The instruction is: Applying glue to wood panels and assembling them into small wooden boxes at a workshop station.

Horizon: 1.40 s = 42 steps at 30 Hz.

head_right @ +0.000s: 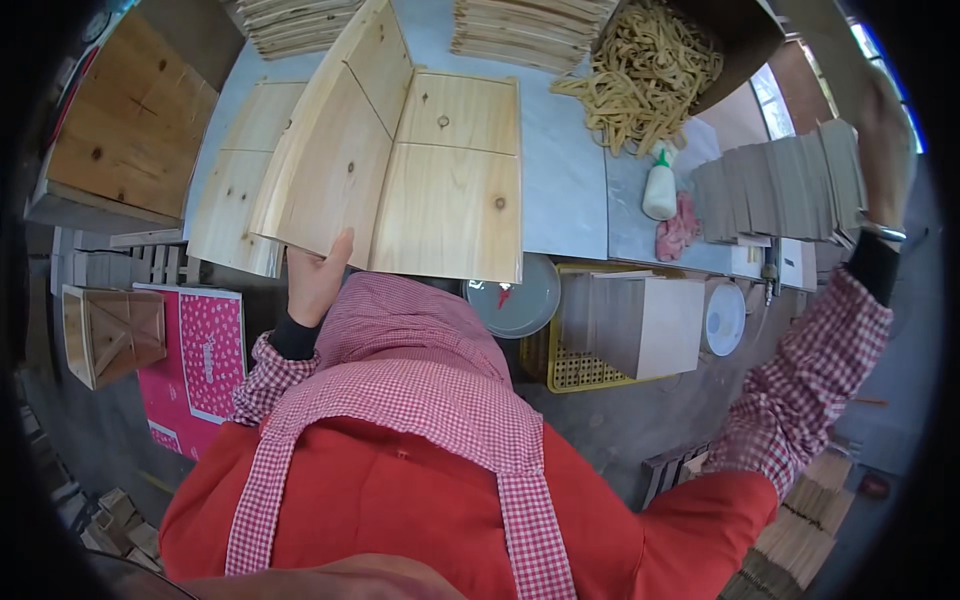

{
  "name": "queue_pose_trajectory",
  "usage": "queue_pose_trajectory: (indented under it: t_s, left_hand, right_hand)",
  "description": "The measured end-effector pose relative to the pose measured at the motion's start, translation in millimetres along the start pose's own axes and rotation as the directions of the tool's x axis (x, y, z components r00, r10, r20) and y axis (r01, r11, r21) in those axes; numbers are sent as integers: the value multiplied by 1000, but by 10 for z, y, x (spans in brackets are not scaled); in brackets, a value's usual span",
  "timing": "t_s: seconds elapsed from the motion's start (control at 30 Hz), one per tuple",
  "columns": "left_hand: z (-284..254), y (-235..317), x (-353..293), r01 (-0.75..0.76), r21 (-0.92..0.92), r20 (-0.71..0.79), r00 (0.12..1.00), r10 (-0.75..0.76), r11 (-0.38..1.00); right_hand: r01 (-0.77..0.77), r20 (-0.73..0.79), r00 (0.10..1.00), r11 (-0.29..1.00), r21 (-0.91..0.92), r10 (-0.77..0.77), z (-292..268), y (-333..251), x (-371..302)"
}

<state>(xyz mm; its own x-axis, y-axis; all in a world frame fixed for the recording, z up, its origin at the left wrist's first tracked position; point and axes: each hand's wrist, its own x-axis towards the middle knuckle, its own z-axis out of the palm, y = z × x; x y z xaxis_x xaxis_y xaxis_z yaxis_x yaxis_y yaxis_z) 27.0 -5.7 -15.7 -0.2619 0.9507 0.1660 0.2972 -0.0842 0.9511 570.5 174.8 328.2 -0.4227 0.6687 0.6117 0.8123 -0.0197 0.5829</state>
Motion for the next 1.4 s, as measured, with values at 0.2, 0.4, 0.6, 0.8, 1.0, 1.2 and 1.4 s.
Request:
queue_pose_trajectory:
  t_s: [0.2,0.4,0.6,0.8,1.0,1.2,1.4]
  left_hand:
    - [4,-22,25,34,-125,17,999,-32,992]
    - [0,32,44,56,-104,55,997,-51,993]
    - [-32,58,3,93,-27,53,994,-91,995]
    - [-21,92,3,86,-26,48,995,-84,996]
    - [-24,101,-15,97,-46,24,995,-96,994]
    - [-44,66,-17,100,-22,54,994,-99,995]
    - [8,94,-46,103,-10,82,991,-101,995]
  right_hand:
    - [124,-10,979,560,819,-202,282,-2547,37]
    - [101,-67,994,450,887,-91,1033,-3455,168]
    - [71,-8,992,492,867,-129,1157,-3656,254]
    - [145,-96,985,392,908,-143,1255,-3677,372]
    - [93,11,972,430,898,-233,1215,-3703,456]
    - [45,110,959,529,848,-259,1339,-3800,531]
    - [156,-142,988,353,923,-67,1242,-3973,550]
